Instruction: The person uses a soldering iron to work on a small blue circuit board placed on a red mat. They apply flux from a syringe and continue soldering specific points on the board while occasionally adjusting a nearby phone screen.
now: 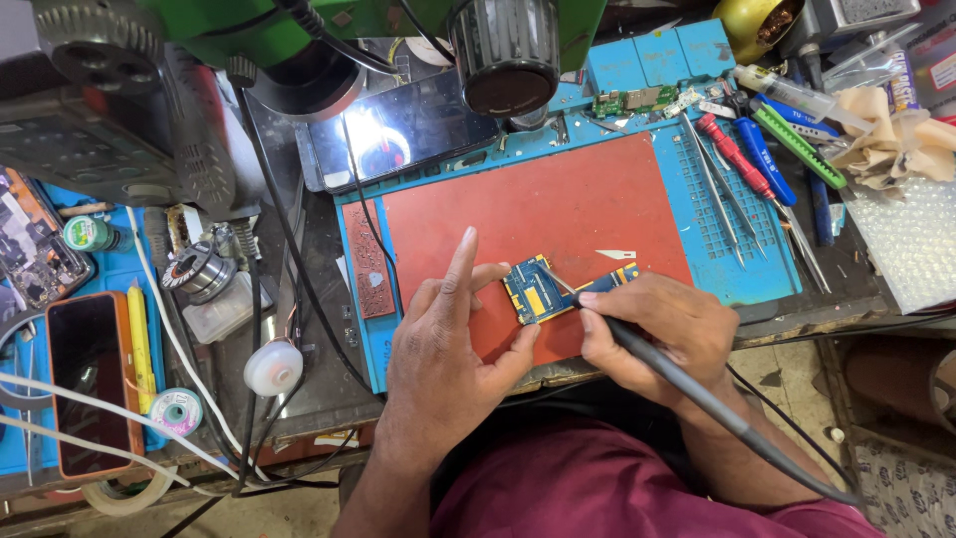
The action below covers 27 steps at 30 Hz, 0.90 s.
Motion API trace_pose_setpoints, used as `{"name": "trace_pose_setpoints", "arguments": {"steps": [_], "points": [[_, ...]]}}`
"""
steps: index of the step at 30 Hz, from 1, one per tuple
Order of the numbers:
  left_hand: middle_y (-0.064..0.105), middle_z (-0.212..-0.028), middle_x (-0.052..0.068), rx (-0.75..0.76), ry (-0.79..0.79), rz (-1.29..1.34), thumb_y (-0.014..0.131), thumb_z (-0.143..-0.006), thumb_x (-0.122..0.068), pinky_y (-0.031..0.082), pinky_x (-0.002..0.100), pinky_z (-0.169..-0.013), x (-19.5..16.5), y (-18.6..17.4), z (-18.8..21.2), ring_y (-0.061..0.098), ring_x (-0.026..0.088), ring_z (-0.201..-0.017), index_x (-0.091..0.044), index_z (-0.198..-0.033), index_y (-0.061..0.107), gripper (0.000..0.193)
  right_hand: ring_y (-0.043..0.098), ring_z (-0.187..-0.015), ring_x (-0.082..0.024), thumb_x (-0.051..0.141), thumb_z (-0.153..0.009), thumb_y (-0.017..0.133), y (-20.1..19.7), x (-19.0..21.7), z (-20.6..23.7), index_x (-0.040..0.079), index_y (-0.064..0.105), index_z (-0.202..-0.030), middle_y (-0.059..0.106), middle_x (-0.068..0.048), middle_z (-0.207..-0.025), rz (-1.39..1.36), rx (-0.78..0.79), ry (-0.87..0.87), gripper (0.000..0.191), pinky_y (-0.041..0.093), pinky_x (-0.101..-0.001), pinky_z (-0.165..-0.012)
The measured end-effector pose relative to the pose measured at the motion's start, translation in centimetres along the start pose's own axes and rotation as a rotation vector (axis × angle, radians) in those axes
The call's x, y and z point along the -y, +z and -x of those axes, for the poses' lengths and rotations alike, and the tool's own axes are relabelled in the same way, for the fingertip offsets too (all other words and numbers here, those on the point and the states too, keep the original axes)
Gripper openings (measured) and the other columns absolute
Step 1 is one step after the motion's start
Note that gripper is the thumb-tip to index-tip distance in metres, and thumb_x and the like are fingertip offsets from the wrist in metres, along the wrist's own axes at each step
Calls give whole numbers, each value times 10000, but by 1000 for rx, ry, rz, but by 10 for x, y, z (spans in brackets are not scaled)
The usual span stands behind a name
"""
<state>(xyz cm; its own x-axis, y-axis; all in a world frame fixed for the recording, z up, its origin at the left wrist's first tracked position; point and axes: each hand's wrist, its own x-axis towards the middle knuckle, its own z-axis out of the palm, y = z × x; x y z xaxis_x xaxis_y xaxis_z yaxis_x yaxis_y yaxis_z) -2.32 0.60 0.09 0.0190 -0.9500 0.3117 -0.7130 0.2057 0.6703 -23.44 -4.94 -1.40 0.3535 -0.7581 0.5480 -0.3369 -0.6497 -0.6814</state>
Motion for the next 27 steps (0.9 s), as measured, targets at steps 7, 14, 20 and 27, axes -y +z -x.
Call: {"name": "trace_pose_setpoints", "arguments": {"steps": [7,14,20,27], "points": [[717,-1230,27,-4,-2,12,853,-794,-193,545,353,-826,-1,-1,-1,616,195,-890,24,-1556,305,964,676,-682,-107,46,-871,805,-9,-7,13,8,731,-1071,741,-94,-842,-107,-36,183,217,506,-231,-604],[718,-1194,21,-2,-11,3,864,-772,-198,544,355,-810,-1,-1,-1,618,191,-878,28,-1545,317,973,764,-841,-137,61,-877,821,-6,-2,5,-6,729,-1148,781,-126,-1019,-148,-38,214,295,589,-229,-699],[715,-1190,18,7,-18,-3,872,-767,-210,542,359,-813,-2,-2,0,609,193,-878,30,-1543,319,983,685,-664,-106,66,-816,830,0,8,-1,19,753,-1011,767,-90,-875,-51,-42,281,214,490,-223,-569],[713,-1209,21,3,-16,4,877,-768,-221,548,350,-834,-1,-1,0,631,189,-912,17,-1549,317,990,701,-665,-107,46,-835,806,5,9,-9,18,754,-980,762,-85,-870,-16,-35,243,157,536,-234,-600]]}}
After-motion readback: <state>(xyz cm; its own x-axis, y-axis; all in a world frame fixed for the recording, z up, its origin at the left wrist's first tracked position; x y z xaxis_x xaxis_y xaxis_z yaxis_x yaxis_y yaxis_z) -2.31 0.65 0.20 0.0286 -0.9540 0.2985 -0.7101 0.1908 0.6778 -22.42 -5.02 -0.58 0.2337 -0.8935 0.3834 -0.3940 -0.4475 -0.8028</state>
